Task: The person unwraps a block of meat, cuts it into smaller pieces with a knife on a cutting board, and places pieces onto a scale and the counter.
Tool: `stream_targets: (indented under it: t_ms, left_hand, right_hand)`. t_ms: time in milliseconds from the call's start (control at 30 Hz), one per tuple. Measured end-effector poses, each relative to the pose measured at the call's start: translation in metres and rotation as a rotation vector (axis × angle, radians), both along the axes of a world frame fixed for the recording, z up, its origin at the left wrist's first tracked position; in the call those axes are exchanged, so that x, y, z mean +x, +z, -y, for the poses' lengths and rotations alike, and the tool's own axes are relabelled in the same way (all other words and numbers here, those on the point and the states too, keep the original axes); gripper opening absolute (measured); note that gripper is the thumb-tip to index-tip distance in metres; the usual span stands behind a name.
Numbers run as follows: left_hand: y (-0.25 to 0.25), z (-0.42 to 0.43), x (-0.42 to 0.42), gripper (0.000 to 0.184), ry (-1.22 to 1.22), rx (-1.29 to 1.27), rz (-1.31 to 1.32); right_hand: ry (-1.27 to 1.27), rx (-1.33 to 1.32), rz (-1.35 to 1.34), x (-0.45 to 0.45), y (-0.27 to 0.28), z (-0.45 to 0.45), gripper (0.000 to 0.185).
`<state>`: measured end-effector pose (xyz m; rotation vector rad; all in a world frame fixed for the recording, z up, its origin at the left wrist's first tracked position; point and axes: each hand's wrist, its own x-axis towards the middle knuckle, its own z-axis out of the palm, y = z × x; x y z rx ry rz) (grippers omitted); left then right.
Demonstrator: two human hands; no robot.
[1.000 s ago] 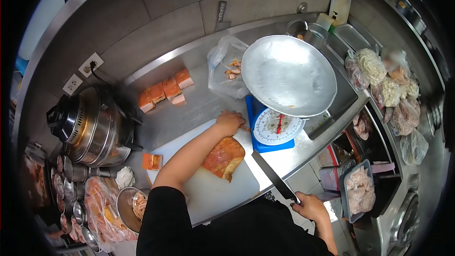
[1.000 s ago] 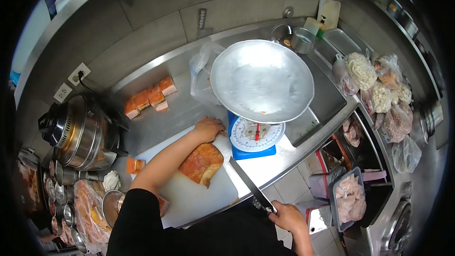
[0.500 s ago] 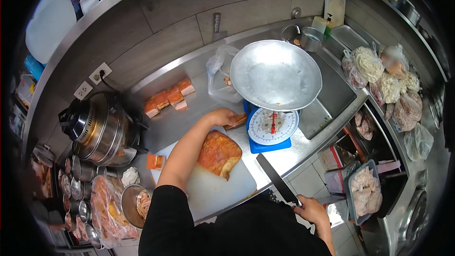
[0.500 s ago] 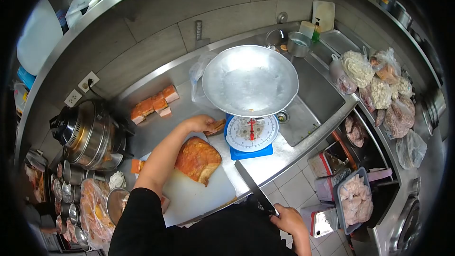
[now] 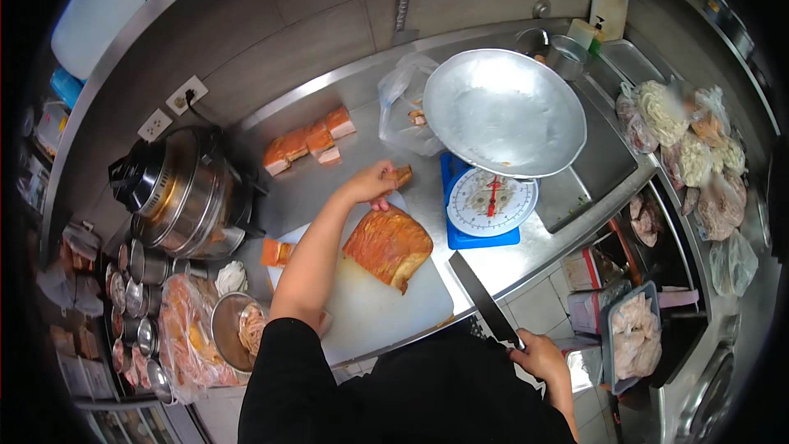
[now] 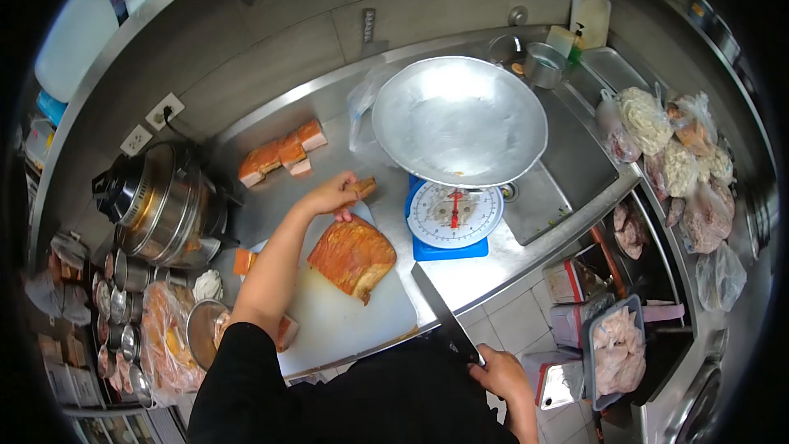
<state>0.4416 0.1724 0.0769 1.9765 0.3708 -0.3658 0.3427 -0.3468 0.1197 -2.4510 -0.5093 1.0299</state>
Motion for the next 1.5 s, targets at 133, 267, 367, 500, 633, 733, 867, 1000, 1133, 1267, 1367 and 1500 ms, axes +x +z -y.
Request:
stream_targets:
  t_ms: [133, 267, 367, 500, 633, 733, 867, 1000, 1133, 1267, 1367, 1500]
  left_hand:
    - [0.008, -0.005, -0.060, 0.029, 0.226, -0.088, 0.152]
    - [-0.005, 0.019, -0.147, 0.027, 0.381, 0.024, 0.317]
    - [0.010, 0.076, -0.213, 0.021, 0.553, 0.046, 0.312]
    - [-0.028, 0.128, -0.273, 0.028, 0.616, 0.021, 0.284]
    - [-0.059, 0.171, -0.298, 0.040, 0.556, 0.499, 0.285]
    - [-0.055, 0.191, -0.303, 0.050, 0.642, 0.645, 0.251]
    - [-0.059, 0.203, -0.324, 0.045, 0.779, 0.690, 0.214]
    - [-0.067, 0.194, -0.335, 0.031, 0.884, 0.562, 0.223]
    - [-0.072, 0.182, -0.339, 0.023, 0.894, 0.505, 0.330]
    - [-0.073, 0.173, -0.346, 0.022, 0.844, 0.512, 0.349]
    - [-0.080, 0.165, -0.350, 0.021, 0.774, 0.546, 0.452]
    - [-0.086, 0.163, -0.351, 0.021, 0.754, 0.590, 0.475]
  right_hand:
    - [0.041, -0.012, -0.018, 0.009, 0.003, -0.011, 0.031]
    - [0.057, 0.020, 0.007, 0.024, -0.003, -0.021, 0.031]
    - [0.106, 0.093, 0.037, 0.037, -0.008, -0.026, 0.032]
    - [0.127, 0.133, -0.008, 0.055, -0.013, -0.031, 0.032]
    - [0.253, 0.262, -0.008, 0.069, -0.041, -0.027, 0.025]
    - [0.281, 0.306, -0.065, 0.069, -0.038, -0.036, 0.029]
    - [0.477, 0.321, 0.063, 0.058, -0.012, -0.050, 0.037]
    - [0.539, 0.236, 0.069, 0.036, -0.013, -0.066, 0.041]
    - [0.647, 0.217, 0.147, 0.011, -0.001, -0.093, 0.037]
    - [0.650, 0.351, 0.303, -0.019, 0.022, -0.120, 0.029]
    - [0.628, 0.358, 0.306, -0.037, 0.012, -0.142, 0.027]
    - [0.782, 0.057, 0.310, -0.032, -0.035, -0.159, 0.027]
